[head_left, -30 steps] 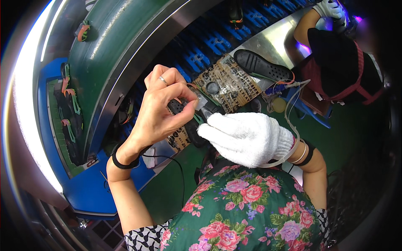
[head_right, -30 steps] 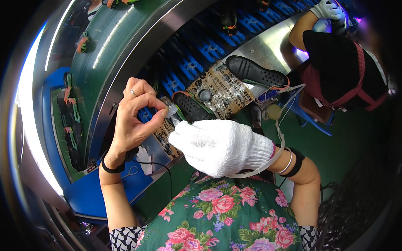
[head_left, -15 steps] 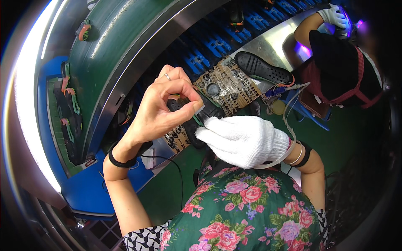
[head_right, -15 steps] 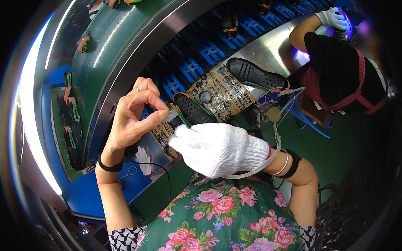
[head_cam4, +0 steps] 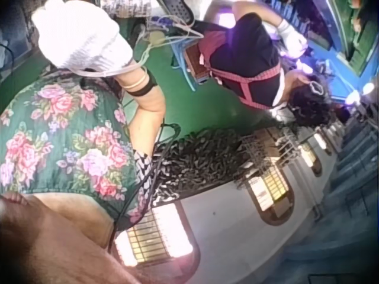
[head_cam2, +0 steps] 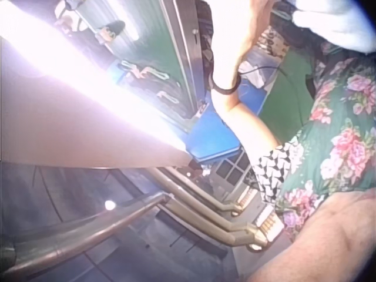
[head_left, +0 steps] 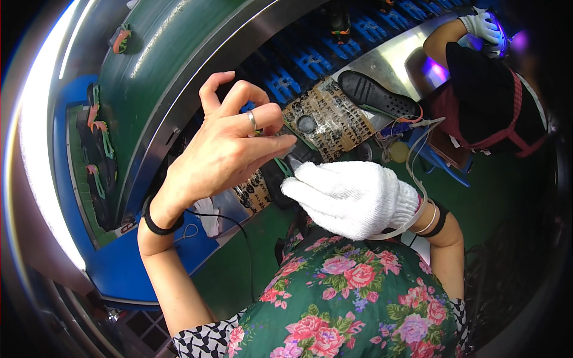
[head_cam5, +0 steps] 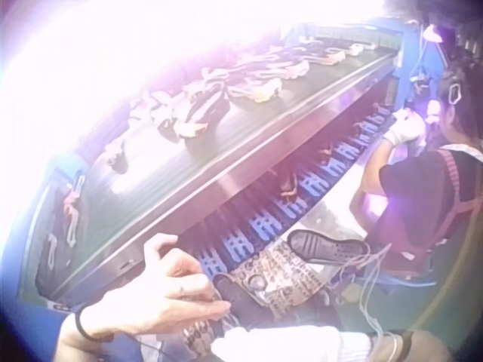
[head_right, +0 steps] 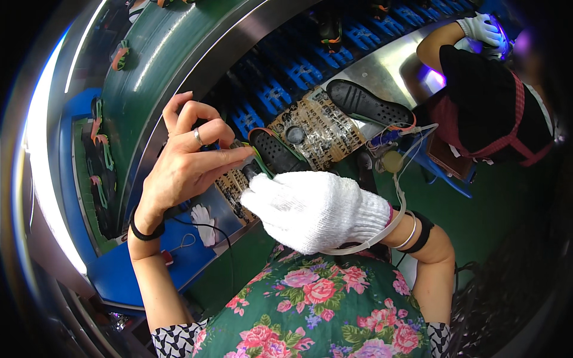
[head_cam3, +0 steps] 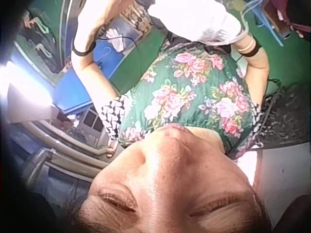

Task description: The recorder uses a brush to apply glue to the bottom of various shoe soles on an assembly line.

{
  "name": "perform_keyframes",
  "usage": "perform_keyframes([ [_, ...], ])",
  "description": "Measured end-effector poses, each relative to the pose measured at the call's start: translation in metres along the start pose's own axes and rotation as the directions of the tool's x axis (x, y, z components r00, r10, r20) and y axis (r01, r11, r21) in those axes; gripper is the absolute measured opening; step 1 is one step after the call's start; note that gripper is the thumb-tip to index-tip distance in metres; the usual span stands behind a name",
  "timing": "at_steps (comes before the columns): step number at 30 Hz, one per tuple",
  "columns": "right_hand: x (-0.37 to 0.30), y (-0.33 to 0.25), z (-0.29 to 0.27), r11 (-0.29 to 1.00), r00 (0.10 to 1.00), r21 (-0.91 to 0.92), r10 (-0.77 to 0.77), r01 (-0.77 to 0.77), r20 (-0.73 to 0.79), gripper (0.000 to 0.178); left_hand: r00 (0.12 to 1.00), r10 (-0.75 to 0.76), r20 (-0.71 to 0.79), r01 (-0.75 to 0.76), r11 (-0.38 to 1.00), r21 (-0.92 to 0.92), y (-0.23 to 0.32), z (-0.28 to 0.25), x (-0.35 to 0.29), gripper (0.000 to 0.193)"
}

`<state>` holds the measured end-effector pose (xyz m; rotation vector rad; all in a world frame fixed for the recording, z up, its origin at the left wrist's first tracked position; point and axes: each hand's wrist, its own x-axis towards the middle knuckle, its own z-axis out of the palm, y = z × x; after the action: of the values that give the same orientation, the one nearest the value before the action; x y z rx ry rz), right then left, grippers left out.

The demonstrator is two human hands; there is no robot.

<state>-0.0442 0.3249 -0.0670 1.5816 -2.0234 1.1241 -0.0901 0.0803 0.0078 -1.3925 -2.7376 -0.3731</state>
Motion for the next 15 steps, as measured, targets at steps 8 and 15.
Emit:
perform_keyframes([
  [8,-0.003,0.003,0.007,0.998,0.998,-0.015,-0.055,0.055,-0.011,0.028,0.977,0.191,0.096,-0.197,0.979,0.058,-0.008,0.003,0.005,0.018],
  [15,-0.005,0.002,0.008,0.999,0.999,0.014,-0.045,0.045,0.011,0.035,0.962,0.258,0.091,-0.264,0.963,0.056,-0.01,0.014,-0.002,0.018],
])
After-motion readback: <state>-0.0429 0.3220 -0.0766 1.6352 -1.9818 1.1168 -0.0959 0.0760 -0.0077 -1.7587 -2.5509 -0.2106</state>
